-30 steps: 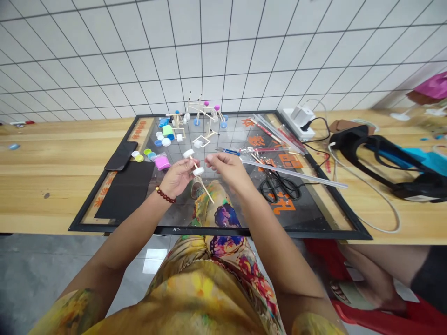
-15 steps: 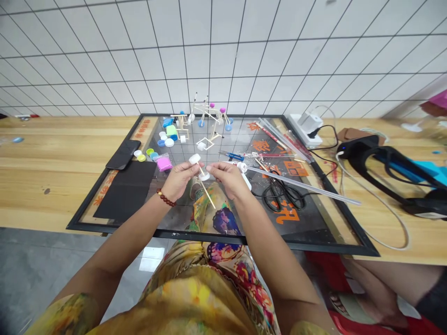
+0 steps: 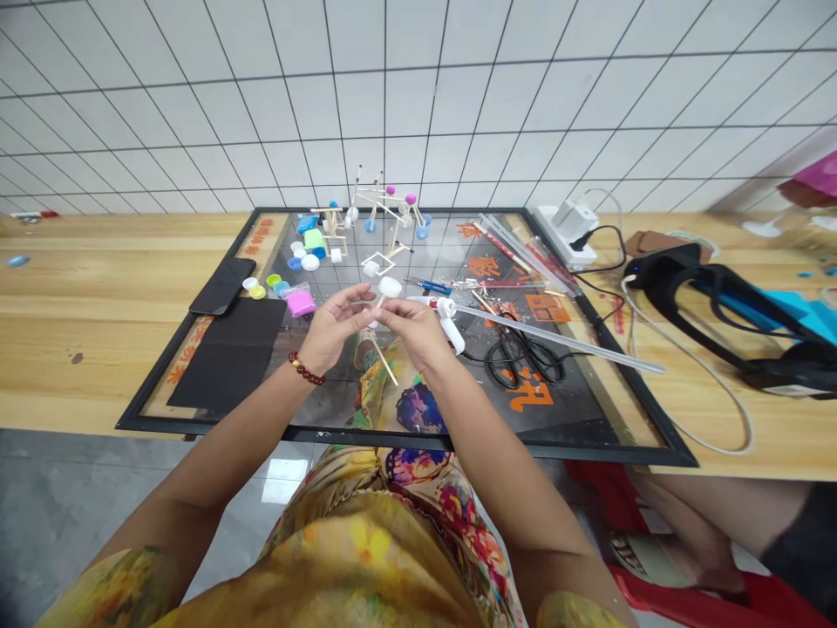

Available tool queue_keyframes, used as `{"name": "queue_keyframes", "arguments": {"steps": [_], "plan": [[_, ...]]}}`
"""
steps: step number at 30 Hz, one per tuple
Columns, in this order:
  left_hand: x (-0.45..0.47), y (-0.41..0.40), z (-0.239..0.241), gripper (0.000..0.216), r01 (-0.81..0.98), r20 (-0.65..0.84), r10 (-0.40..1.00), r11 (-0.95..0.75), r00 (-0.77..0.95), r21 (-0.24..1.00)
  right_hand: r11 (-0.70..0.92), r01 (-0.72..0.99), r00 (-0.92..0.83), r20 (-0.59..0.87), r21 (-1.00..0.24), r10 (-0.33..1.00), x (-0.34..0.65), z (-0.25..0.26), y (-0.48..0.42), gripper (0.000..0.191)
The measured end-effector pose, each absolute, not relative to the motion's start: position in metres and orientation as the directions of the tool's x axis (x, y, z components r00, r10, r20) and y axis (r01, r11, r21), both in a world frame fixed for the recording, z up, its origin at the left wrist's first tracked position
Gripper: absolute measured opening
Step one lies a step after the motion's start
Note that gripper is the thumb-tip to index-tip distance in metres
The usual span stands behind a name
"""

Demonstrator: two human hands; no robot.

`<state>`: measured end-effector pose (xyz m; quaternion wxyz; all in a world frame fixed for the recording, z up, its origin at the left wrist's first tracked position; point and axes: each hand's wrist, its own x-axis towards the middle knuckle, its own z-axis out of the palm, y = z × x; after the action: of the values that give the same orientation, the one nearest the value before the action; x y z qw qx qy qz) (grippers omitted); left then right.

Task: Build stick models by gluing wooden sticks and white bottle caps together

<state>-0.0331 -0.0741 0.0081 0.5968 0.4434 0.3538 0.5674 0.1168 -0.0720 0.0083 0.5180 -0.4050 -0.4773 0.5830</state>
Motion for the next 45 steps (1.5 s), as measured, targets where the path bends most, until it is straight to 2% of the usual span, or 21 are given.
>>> {"name": "queue_keyframes", "arguments": {"steps": [2,4,8,12,19,23,27,31,37,40,45], "plan": [[-0.032,-0.076,0.008,0.068,-0.302,0.122,0.989,-0.091,0.087,0.949,0.013,-0.24,-0.098,0.038,-0.971,0.994,0.116,0.01,-0.073,0.041],[-0.03,-0.078,0.008,0.074,-0.242,0.173,0.984,-0.158,0.042,0.957,0.036,-0.254,-0.092,0.061,-0.967,0.994,0.115,0.011,-0.074,0.04],[-0.027,-0.082,0.009,0.055,-0.189,0.24,0.969,-0.247,-0.058,0.95,0.1,-0.27,-0.097,0.13,-0.958,0.987,0.112,0.01,-0.076,0.035],[-0.026,-0.083,0.01,0.044,-0.236,0.279,0.959,-0.284,-0.054,0.929,0.168,-0.211,-0.056,0.183,-0.963,0.982,0.109,0.011,-0.08,0.035],[-0.025,-0.084,0.015,0.042,-0.438,0.165,0.983,-0.116,0.076,0.892,0.357,-0.106,0.078,0.35,-0.928,0.933,0.108,0.01,-0.086,0.026],[-0.025,-0.086,0.014,0.042,-0.423,0.123,0.989,-0.077,0.084,0.903,0.423,0.022,0.081,0.424,-0.906,0.902,0.112,0.01,-0.086,0.024],[-0.026,-0.087,0.012,0.04,-0.368,0.118,0.989,-0.079,0.085,0.927,0.473,0.063,0.079,0.477,-0.879,0.875,0.114,0.012,-0.087,0.026],[-0.027,-0.086,0.011,0.043,-0.351,0.085,0.99,-0.039,0.116,0.936,0.455,0.008,0.056,0.455,-0.89,0.889,0.113,0.012,-0.086,0.025],[-0.028,-0.082,0.01,0.049,-0.459,0.046,0.969,0.073,0.244,0.886,0.36,-0.042,0.056,0.358,-0.932,0.932,0.113,0.007,-0.083,0.027],[-0.028,-0.082,0.012,0.049,-0.504,0.039,0.946,0.136,0.321,0.853,0.379,-0.002,0.079,0.378,-0.925,0.923,0.114,0.006,-0.082,0.027],[-0.03,-0.082,0.013,0.045,-0.547,0.02,0.935,0.189,0.353,0.816,0.46,0.084,0.093,0.467,-0.884,0.879,0.115,0.007,-0.083,0.024]]}}
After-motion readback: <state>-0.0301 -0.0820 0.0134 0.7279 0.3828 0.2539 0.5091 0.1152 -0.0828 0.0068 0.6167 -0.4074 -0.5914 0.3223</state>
